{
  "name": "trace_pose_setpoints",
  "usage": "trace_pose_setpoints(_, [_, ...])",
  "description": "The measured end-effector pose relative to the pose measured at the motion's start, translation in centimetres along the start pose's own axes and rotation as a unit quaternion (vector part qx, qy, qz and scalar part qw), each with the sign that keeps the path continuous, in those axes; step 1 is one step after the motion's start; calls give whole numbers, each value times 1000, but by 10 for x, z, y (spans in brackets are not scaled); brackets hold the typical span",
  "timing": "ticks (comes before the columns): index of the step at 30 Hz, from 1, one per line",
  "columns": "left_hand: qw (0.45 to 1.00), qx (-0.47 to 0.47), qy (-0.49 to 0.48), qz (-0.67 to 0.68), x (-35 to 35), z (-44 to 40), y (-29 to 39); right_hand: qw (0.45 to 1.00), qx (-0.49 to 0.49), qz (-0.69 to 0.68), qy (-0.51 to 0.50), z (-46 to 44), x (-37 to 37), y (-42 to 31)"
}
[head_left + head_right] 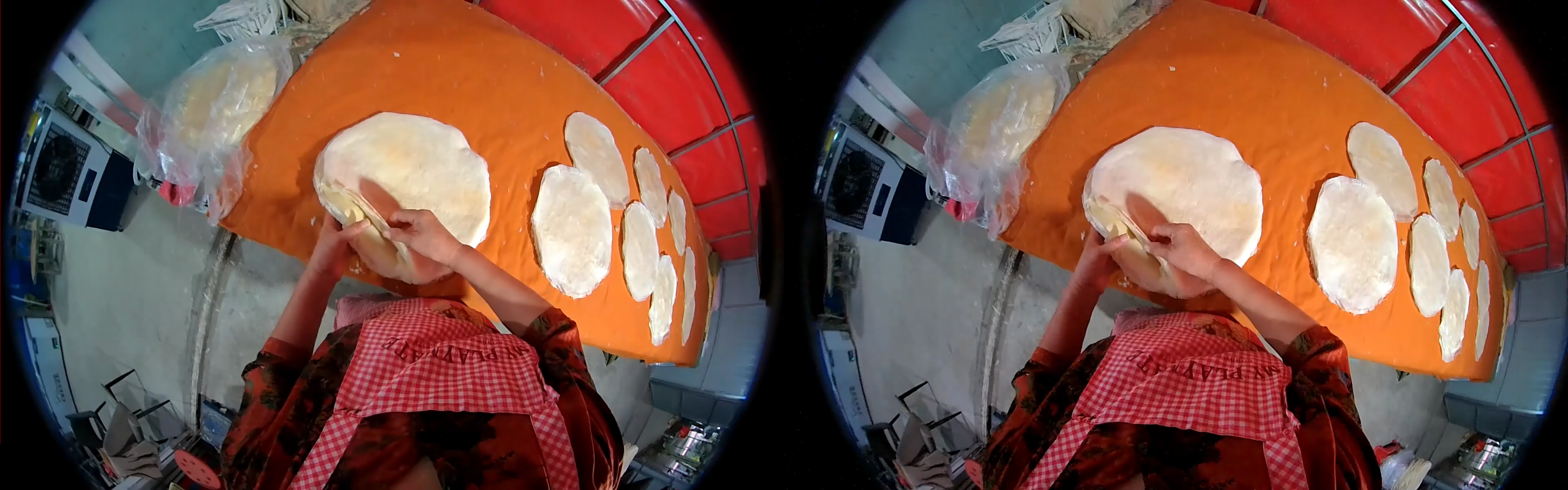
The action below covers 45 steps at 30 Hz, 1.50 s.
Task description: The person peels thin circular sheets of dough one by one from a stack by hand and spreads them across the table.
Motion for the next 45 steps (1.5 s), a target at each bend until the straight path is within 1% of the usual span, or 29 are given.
trace_pose_setpoints(4, [999,16,28,-12,-2,-6,-7,999,19,-29,-34,-3,-3,-8])
trace_pose_setpoints(7, [998,34,56,-13,-2,-3,-11,999,32,-24,-35,-10,-8,6])
trace_pose_setpoints(10, [995,33,90,11,-6,-1,-15,989,69,133,-2,-13,-26,5])
trace_pose_setpoints(12, [993,36,109,25,-10,1,-18,975,37,215,49,-25,-69,-9])
trace_pose_setpoints(13, [992,41,117,24,-14,3,-20,964,22,255,74,-33,-98,-19])
trace_pose_setpoints(15, [990,46,130,35,-25,6,-27,954,115,265,76,-44,-191,-42])
trace_pose_setpoints(16, [989,46,134,47,-32,6,-33,938,104,315,98,-51,-249,-51])
trace_pose_setpoints(17, [988,45,139,58,-37,7,-36,907,71,397,124,-49,-314,-63])
trace_pose_setpoints(18, [988,35,124,90,-37,8,-39,852,34,500,154,-42,-376,-76])
trace_pose_setpoints(19, [986,24,111,123,-36,11,-43,789,26,578,207,-31,-435,-83])
trace_pose_setpoints(20, [983,12,98,155,-37,15,-48,717,87,617,312,-22,-512,-68])
trace_pose_setpoints(21, [981,6,79,175,-41,19,-54,691,124,602,380,3,-508,-98])
trace_pose_setpoints(22, [980,1,58,193,-48,20,-62,659,161,583,446,34,-489,-131])
trace_pose_setpoints(23, [977,-4,35,211,-49,19,-66,655,92,595,456,38,-467,-138])
trace_pose_setpoints(25, [979,17,5,205,-40,16,-64,639,-43,612,464,43,-417,-142])
trace_pose_setpoints(26, [979,27,-7,202,-36,15,-64,730,-71,537,417,34,-382,-123])
trace_pose_setpoints(27, [986,37,-2,160,-36,11,-63,817,25,442,369,29,-321,-111])
trace_pose_setpoints(28, [992,48,4,119,-37,4,-63,935,-20,257,244,12,-264,-58])
trace_pose_setpoints(29, [991,42,-9,129,-20,4,-51,945,58,314,76,-4,-179,-72])
trace_pose_setpoints(30, [989,37,-23,138,-4,4,-38,951,2,307,38,-1,-136,-58])
trace_pose_setpoints(32, [992,13,19,125,5,2,-32,953,-105,281,-46,9,-51,-28])
trace_pose_setpoints(33, [992,1,40,118,6,1,-31,956,-20,289,-36,1,-29,-11])
trace_pose_setpoints(34, [994,-17,43,95,7,1,-30,966,-7,256,-22,-4,-22,-14])
trace_pose_setpoints(36, [996,-16,29,84,6,0,-27,982,19,189,11,-9,-16,-19])
trace_pose_setpoints(37, [996,-14,21,81,7,-1,-26,985,27,169,8,-8,-17,-21])
trace_pose_setpoints(39, [996,-14,40,74,21,5,-16,991,43,130,0,-8,-20,-24])
trace_pose_setpoints(42, [997,-19,51,53,34,6,-8,985,-11,166,38,-15,-20,-35])
trace_pose_setpoints(43, [998,-22,52,43,35,5,-8,979,13,199,38,-17,-20,-35])
trace_pose_setpoints(45, [999,-20,42,21,41,-1,-10,962,60,263,43,-20,-23,-59])
Point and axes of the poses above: each hand's wrist, its own z-axis away from the middle knuckle, its own x-axis out of the palm, y = z × x, the point moved 7 cm from there along -z, towards the middle knuckle, and after that the axes turned 6 degrees about -y, right-handed, at the moved point
